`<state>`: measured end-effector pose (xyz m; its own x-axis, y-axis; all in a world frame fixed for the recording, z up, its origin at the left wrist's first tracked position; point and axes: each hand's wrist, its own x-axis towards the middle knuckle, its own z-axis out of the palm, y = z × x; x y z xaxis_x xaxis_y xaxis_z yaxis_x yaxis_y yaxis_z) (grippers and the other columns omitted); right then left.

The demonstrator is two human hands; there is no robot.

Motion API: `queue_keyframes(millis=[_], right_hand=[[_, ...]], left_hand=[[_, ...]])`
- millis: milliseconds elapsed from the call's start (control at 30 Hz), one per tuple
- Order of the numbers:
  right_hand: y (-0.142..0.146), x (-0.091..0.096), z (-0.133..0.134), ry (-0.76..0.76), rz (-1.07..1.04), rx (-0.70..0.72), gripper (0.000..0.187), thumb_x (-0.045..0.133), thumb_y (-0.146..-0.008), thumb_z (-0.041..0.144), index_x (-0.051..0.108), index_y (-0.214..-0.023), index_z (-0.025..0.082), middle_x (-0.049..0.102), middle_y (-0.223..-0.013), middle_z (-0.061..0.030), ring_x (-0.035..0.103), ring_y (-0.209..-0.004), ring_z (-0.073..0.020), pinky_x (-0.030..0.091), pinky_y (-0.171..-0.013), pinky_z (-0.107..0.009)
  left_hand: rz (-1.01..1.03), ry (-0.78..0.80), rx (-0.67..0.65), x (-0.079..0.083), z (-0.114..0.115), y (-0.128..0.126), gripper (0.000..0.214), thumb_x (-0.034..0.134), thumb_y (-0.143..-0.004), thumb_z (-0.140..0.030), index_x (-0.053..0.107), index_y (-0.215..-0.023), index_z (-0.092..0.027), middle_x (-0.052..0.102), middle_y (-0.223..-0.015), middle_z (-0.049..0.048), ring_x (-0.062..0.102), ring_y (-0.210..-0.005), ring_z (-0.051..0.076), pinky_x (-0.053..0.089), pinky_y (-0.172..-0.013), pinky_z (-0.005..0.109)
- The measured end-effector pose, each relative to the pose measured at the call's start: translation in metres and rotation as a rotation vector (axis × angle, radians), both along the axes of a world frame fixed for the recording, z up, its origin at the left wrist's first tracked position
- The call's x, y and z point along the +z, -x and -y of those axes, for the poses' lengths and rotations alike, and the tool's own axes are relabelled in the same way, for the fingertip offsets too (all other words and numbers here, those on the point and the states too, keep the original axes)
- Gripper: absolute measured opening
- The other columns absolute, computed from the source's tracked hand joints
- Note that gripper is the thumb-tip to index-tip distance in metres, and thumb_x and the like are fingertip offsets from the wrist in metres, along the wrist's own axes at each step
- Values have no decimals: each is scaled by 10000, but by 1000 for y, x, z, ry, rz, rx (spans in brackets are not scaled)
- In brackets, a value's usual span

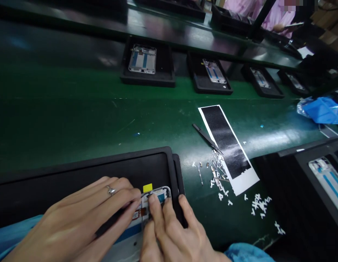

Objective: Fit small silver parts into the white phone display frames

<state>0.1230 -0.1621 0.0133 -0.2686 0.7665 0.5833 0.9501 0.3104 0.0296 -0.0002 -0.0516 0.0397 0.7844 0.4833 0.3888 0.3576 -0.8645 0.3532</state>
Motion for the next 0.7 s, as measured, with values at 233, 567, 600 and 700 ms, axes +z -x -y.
queue_keyframes(millis=[233,567,600,700], right_hand=[[2,5,-6,24,41,38,329,270,-844,15,544,-694,117,674,-801,-91,639,-738,-178,474,-755,-337],[-2,8,-5,33,24,34,338,267,-853,20,555,-702,111,672,-829,-92,639,-749,-162,474,-791,-330],[-2,7,-5,27,11,21,334,276,-859,31,558,-701,113,672,-836,-88,639,-748,-159,475,-794,-324],[0,7,-6,20,10,11,317,299,-855,36,564,-701,117,677,-810,-73,642,-734,-163,476,-798,-321]], left_hand=[[13,-18,-3,-1,3,-2,435,238,-788,-61,589,-563,-186,636,-545,-3,601,-486,139,504,-529,262],[-113,-49,-63,-5,2,6,400,226,-822,-102,604,-718,-180,663,-705,11,620,-655,159,484,-645,291],[-128,-92,-75,-5,2,6,398,221,-819,-93,604,-745,-173,661,-728,23,612,-670,165,476,-653,296],[-112,-226,-64,-6,5,5,412,196,-817,-66,595,-770,-156,634,-722,50,570,-664,176,445,-656,312]])
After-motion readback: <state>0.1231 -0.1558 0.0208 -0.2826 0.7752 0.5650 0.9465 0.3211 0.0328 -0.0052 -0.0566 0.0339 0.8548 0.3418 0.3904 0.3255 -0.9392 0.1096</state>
